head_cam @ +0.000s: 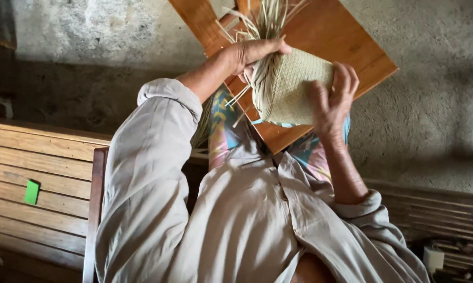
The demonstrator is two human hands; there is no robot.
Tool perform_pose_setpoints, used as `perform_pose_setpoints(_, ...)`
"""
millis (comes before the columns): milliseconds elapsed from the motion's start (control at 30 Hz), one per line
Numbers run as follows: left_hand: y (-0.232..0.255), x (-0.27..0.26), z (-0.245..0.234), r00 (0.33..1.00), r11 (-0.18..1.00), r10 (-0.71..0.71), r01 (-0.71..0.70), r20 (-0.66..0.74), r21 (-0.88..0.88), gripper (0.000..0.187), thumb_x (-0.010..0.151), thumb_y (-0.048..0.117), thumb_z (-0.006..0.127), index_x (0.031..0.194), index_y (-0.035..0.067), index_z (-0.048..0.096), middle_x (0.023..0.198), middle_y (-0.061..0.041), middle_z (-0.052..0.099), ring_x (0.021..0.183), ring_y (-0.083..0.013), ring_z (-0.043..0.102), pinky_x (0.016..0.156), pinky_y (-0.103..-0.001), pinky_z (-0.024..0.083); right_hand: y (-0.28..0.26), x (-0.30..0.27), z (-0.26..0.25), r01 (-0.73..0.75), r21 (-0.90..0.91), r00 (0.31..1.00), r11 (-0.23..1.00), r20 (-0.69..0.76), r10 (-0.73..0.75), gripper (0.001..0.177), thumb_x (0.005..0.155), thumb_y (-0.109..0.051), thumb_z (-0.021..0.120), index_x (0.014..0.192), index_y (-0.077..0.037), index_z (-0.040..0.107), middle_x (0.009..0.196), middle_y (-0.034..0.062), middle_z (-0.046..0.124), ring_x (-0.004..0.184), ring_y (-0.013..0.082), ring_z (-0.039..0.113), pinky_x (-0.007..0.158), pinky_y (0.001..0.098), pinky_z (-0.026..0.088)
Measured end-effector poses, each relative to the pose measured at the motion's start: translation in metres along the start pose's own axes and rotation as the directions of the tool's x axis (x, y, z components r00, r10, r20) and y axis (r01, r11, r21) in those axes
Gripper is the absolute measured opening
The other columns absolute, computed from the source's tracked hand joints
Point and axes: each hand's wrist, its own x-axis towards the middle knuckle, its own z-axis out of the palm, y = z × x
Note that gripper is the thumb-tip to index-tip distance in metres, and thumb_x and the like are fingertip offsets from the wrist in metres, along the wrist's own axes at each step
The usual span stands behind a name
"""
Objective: Weaving a hat by hand using dried plant fibers
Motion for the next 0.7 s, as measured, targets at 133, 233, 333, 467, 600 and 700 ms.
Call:
perform_pose_setpoints(133,-0.006,-0.002,0.003,0.999,0.991,-0.025,0.020,-0.031,-0.129,0.061,0.070,0.063,0.057,0.114,0.023,0.071,0.114,-0.009,0.074,0.079,-0.0192,0.070,0.058,-0.032,0.052,0.001,-0.001,-0.022,-0.529,-0.094,0.819,0.843,0.204,0.536,0.033,0.105,-0.047,0.045,0.098,-0.015,0.045,0.098,0.0084,0.045,0.090,0.0238,0.047,0.072,0.0428,0.037)
perform_pose_setpoints(233,-0.009,-0.008,0.014,0.989,0.986,0.112,-0.123,-0.097,-0.111,0.069,0.071,0.060,0.062,0.123,0.015,0.066,0.132,-0.011,0.061,0.120,-0.0267,0.057,0.098,-0.043,0.046,-0.014,0.005,-0.029,-0.592,-0.026,0.777,0.805,0.247,0.579,0.044,0.104,-0.040,0.049,0.070,-0.020,0.030,0.070,-0.0054,0.030,0.067,0.0102,0.030,0.060,0.0319,0.023)
perform_pose_setpoints(333,-0.001,-0.045,0.031,0.951,0.968,0.248,-0.235,-0.183,0.091,0.083,0.070,0.062,0.067,0.137,0.014,0.061,0.153,-0.017,0.052,0.144,-0.0328,0.048,0.117,-0.052,0.035,-0.024,0.000,-0.034,-0.662,0.156,0.748,0.733,0.211,0.630,0.021,0.098,-0.029,0.057,0.087,-0.012,0.051,0.074,-0.0037,0.043,0.070,0.0076,0.041,0.061,0.0274,0.035)
perform_pose_setpoints(467,-0.049,-0.054,0.024,0.774,0.731,0.619,-0.506,-0.133,0.458,0.079,0.076,0.051,0.085,0.141,0.016,0.056,0.142,-0.008,0.062,0.130,-0.0264,0.058,0.115,-0.041,0.041,-0.041,-0.018,-0.020,-0.542,0.333,0.808,0.772,-0.046,0.588,0.023,0.095,-0.030,0.060,0.103,-0.009,0.062,0.092,-0.0002,0.054,0.077,0.0098,0.046,0.061,0.0301,0.039)
perform_pose_setpoints(600,-0.047,-0.058,0.021,0.760,0.725,0.633,-0.515,-0.148,0.458,0.077,0.077,0.051,0.085,0.139,0.016,0.057,0.139,-0.008,0.063,0.127,-0.0266,0.059,0.114,-0.041,0.042,0.030,-0.069,0.004,-0.496,0.414,0.782,0.763,-0.169,0.600,0.034,0.099,-0.038,0.067,0.111,-0.007,0.061,0.075,0.0082,0.052,0.065,0.0163,0.053,0.058,0.0287,0.045)
perform_pose_setpoints(700,-0.053,-0.059,0.027,0.749,0.725,0.644,-0.533,-0.155,0.437,0.073,0.077,0.051,0.085,0.135,0.015,0.059,0.135,-0.008,0.065,0.123,-0.0269,0.061,0.112,-0.040,0.044,0.017,-0.063,-0.008,-0.435,0.317,0.874,0.843,-0.076,0.480,0.038,0.104,-0.028,0.065,0.135,-0.011,0.051,0.110,0.0175,0.060,0.092,0.0235,0.059,0.074,0.0369,0.056)
